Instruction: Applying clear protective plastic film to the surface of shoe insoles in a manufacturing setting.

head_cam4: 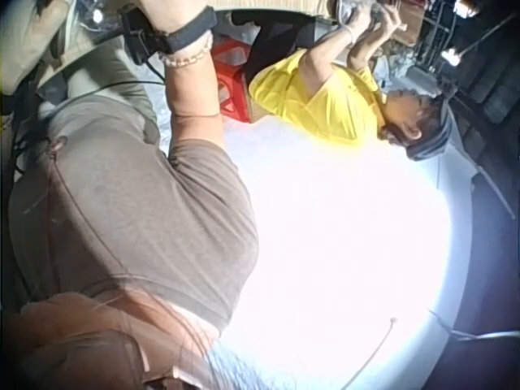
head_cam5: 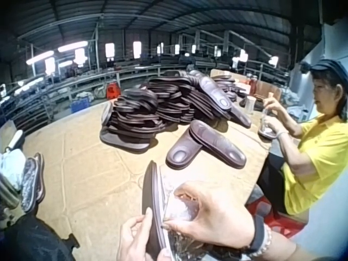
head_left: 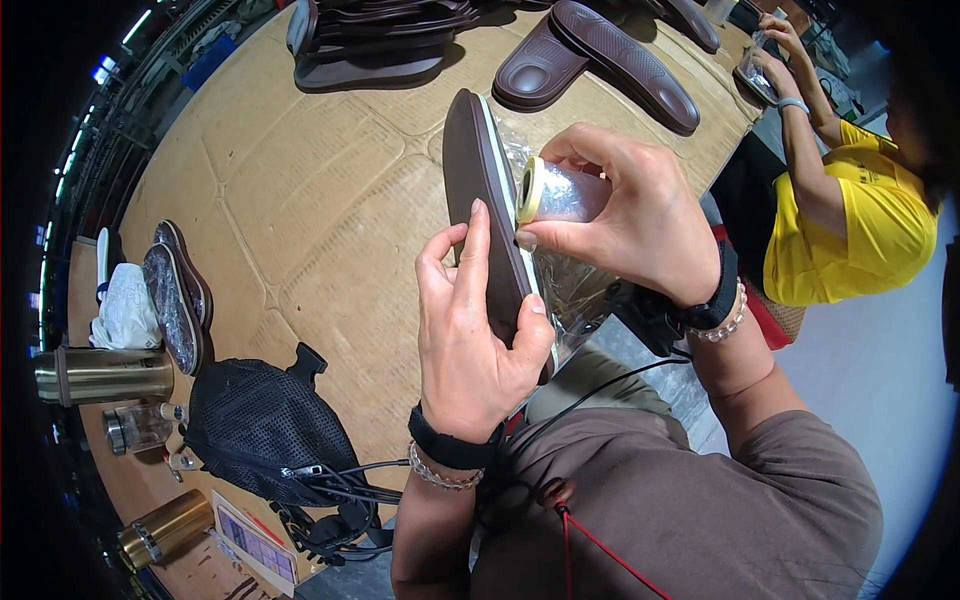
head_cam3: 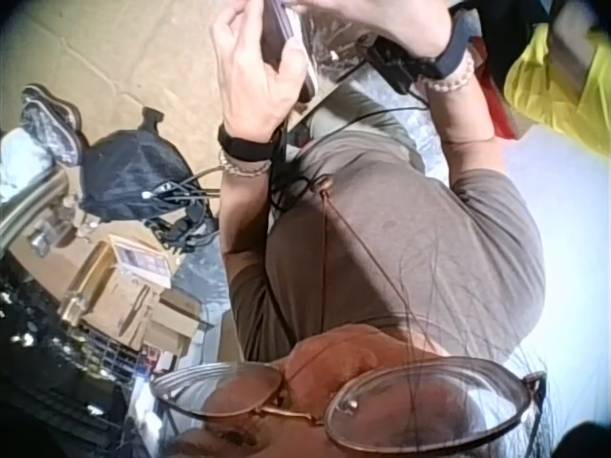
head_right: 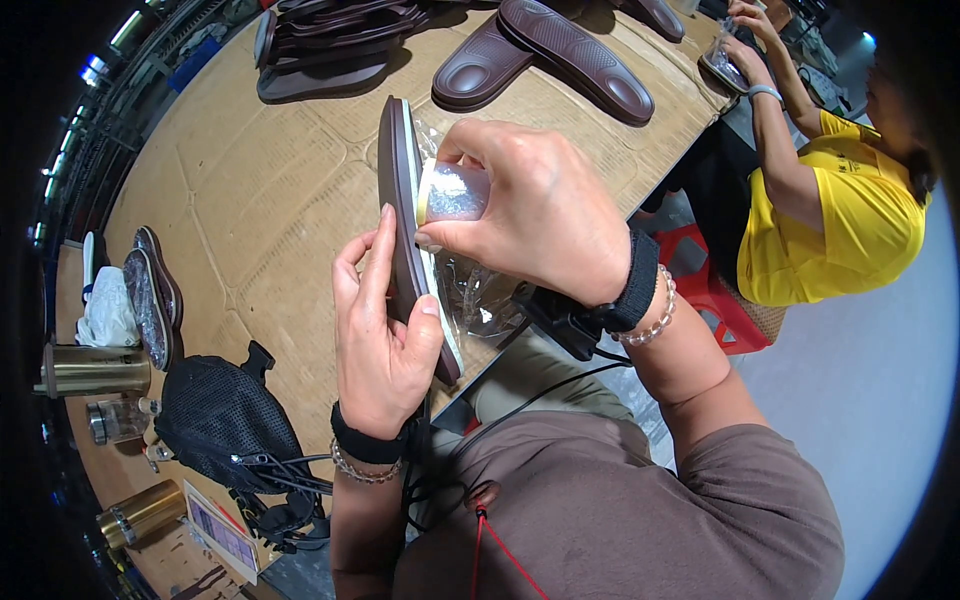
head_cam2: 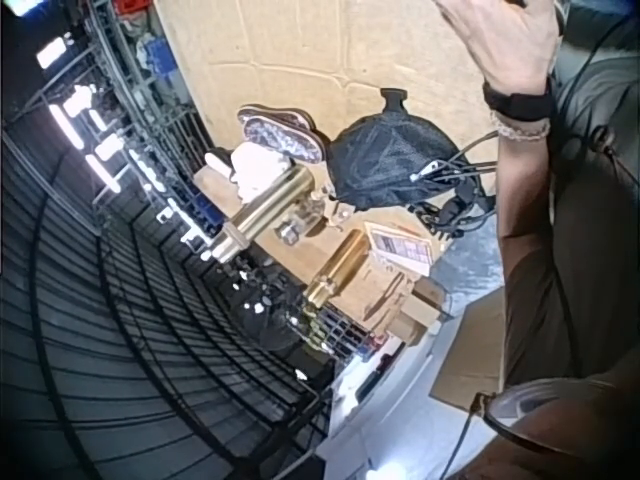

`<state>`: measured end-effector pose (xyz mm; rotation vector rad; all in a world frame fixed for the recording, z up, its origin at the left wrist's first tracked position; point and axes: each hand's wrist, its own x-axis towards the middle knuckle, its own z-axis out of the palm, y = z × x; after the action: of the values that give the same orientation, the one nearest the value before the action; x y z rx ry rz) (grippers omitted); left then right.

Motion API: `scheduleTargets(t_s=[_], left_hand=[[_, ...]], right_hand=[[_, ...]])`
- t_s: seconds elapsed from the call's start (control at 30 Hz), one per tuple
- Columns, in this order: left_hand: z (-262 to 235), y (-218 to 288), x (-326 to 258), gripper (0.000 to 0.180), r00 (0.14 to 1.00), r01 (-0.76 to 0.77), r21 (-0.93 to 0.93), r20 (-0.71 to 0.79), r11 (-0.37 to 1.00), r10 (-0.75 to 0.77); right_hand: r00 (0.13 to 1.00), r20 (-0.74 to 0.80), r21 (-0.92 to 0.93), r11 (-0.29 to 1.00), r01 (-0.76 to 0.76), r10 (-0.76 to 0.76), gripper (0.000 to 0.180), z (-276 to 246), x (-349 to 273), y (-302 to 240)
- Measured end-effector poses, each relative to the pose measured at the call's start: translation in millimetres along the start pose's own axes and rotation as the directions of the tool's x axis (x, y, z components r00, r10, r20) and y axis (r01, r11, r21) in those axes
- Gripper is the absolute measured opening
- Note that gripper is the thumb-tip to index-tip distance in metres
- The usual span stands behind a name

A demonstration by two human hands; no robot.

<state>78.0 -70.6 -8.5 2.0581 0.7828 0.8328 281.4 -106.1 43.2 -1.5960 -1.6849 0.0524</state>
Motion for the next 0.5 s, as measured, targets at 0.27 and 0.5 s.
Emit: scheduleTargets(t_s=[0.27,0.5], left_hand=[[-0.7,2.5,0.8,0.086,1.0,0.016,-0.009,0.008,1.0,-0.016],[-2.3,0.0,2.4,0.086,0.999,-0.028,0.066,-0.021,0.997,0.03]], right_hand=[[1.0,0.012,-0.017,1.0,-0.004,0.004,0.046,0.4,-0.2,0.4],[0.996,0.071,-0.087,0.995,-0.041,0.048,0.046,-2.3,3.2,-3.8]])
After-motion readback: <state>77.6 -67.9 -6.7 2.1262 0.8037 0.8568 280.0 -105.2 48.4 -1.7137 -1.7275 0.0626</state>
